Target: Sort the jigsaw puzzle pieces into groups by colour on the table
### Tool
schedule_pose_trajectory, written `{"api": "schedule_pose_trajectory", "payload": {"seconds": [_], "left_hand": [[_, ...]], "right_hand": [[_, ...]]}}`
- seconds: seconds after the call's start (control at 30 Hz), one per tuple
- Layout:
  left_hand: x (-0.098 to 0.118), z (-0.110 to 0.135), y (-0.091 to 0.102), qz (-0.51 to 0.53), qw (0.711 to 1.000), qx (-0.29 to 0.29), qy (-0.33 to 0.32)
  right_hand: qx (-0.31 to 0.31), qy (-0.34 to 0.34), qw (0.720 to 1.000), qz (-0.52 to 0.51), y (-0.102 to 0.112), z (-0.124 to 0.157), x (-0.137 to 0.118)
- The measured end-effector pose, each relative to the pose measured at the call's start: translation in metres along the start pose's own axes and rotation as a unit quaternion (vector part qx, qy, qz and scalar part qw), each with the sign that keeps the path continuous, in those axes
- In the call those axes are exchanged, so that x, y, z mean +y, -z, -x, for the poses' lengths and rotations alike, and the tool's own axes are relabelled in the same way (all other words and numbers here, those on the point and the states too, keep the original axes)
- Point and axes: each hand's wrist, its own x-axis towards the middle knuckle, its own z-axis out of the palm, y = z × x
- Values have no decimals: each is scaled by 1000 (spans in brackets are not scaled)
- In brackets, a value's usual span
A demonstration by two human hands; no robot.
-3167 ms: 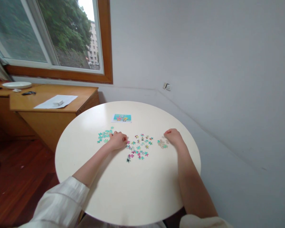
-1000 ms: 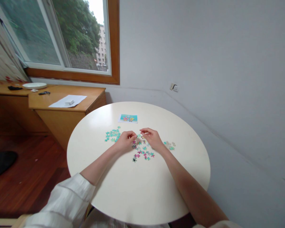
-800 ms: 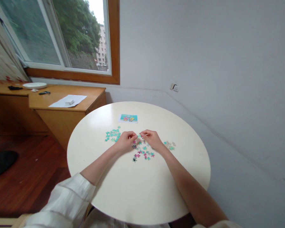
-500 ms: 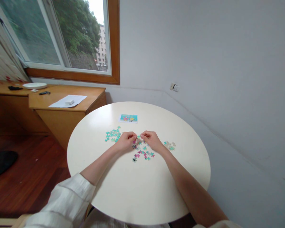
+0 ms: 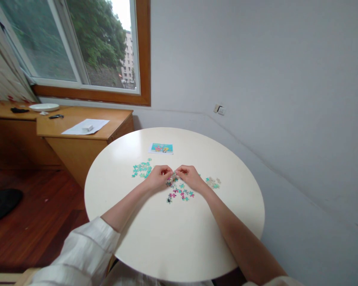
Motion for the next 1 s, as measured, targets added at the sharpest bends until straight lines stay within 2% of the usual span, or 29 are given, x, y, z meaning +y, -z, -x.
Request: {"api": "schedule_pose_trajectory", "payload": {"seconds": [0.17, 0.27, 0.4, 0.57, 0.73, 1.0], "left_hand": [[-1, -1, 0, -24, 1000, 6, -9], [-4, -5, 7, -55, 998, 37, -2], [-14, -12, 23, -132, 985, 92, 61], [-21, -14, 39, -243, 954, 104, 143], [-26, -13, 41, -286, 936, 87, 183], [-28, -12, 37, -343, 921, 52, 175]], "right_hand": [[4, -6, 1000, 17, -1, 0, -1], [23, -20, 999, 30, 2, -2, 2], [67, -33, 995, 73, 16, -3, 10], [139, -72, 980, 126, 47, -1, 26], [203, -121, 959, 158, 69, 1, 40], [227, -163, 940, 196, 87, 4, 50]]}}
